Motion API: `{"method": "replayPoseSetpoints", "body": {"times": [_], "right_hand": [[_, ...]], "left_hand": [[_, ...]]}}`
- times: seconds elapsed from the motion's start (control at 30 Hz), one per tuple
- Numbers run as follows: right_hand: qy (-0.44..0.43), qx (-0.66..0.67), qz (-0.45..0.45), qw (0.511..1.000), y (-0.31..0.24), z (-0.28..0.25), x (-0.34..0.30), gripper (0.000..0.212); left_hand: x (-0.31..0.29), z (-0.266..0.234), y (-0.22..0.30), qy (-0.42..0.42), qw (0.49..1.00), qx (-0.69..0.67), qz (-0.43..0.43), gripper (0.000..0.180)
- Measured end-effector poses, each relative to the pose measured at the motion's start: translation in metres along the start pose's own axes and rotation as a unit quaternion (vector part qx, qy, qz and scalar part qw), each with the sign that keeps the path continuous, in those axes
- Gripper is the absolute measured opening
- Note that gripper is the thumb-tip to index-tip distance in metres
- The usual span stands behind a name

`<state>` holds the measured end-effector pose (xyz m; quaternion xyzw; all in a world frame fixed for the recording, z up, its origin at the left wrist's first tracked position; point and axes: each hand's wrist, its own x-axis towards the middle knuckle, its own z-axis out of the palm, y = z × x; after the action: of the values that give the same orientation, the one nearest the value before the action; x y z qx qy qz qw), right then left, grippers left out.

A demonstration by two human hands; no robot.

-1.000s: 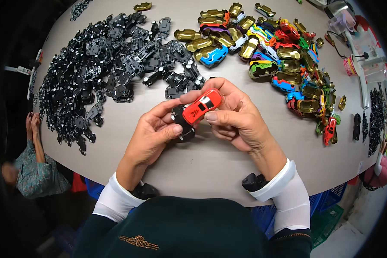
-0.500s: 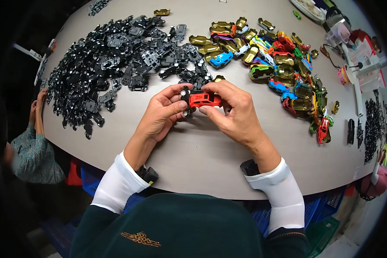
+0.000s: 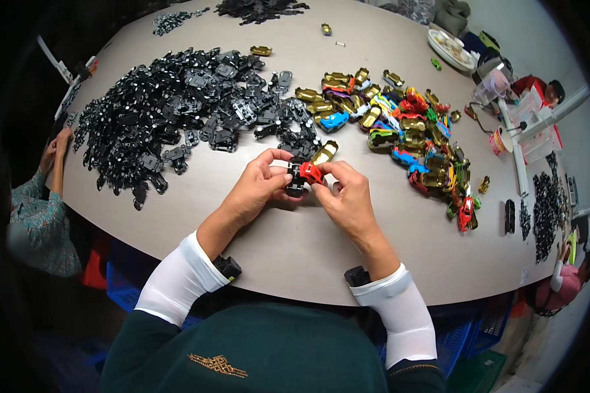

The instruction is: The person assembles small toy cars by hand at a table. They pick up a black chassis and a colored body, press them together, and place the finished unit on the table. The process is repeated with different colored bodies throughout the clip.

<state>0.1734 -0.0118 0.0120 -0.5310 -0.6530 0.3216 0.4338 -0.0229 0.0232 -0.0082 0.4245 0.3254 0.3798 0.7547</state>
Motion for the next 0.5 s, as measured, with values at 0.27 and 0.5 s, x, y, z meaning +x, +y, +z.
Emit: {"method": "replayPoseSetpoints", "body": {"times": [0.27,0.5], "right_hand": [[0.063,0.01,-0.007,0.998,-0.009,0.018,-0.003,0.024],[0.07,-0.062,-0.036,0.995,-0.007,0.029,-0.004,0.023]], "left_hand": [[-0.001,0.001,-0.006,0.065,0.992,0.094,0.049,0.033],[-0.004,0.005,-0.006,0.07,0.986,0.135,0.074,0.03]]}}
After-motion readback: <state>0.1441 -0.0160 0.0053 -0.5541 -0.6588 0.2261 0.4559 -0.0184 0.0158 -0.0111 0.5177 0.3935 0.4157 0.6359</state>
